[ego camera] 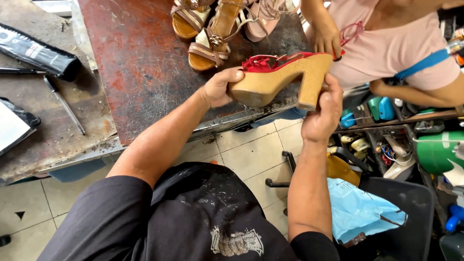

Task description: Inspecting and showing various high-heeled sandals to a customer at a service counter

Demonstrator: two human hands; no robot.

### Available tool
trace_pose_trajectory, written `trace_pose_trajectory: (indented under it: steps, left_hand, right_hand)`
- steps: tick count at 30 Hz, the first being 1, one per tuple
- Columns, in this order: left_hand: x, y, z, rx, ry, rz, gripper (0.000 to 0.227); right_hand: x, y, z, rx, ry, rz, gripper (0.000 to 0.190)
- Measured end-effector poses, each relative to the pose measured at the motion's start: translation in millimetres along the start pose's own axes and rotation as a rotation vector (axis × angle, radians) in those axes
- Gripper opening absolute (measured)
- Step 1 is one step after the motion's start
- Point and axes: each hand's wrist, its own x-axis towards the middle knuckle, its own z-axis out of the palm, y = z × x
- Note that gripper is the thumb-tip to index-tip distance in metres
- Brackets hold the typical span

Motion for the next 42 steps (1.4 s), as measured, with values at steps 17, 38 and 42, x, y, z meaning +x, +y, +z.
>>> trace_pose_trajectory:
  steps: [17, 38, 42]
  left_hand:
    - [-2.5, -18.1, -39.4, 1.461, 0.14, 0.588, 0.103]
    - [-7.2, -28.9, -57.6, 1.355, 0.115, 0.676, 0.108]
    - [-9.0, -31.0, -63.2, 1.398, 0.15, 0.746, 0.102]
  right_hand:
    - [14.2, 117.9, -25.8, -0.151, 0.016, 0.102, 0.055]
    - [-14.0, 166.2, -46.5, -0.167, -0.065, 0.023, 0.068]
    - [-10.5, 153.7, -36.5, -0.178, -0.12, 0.024, 0.07]
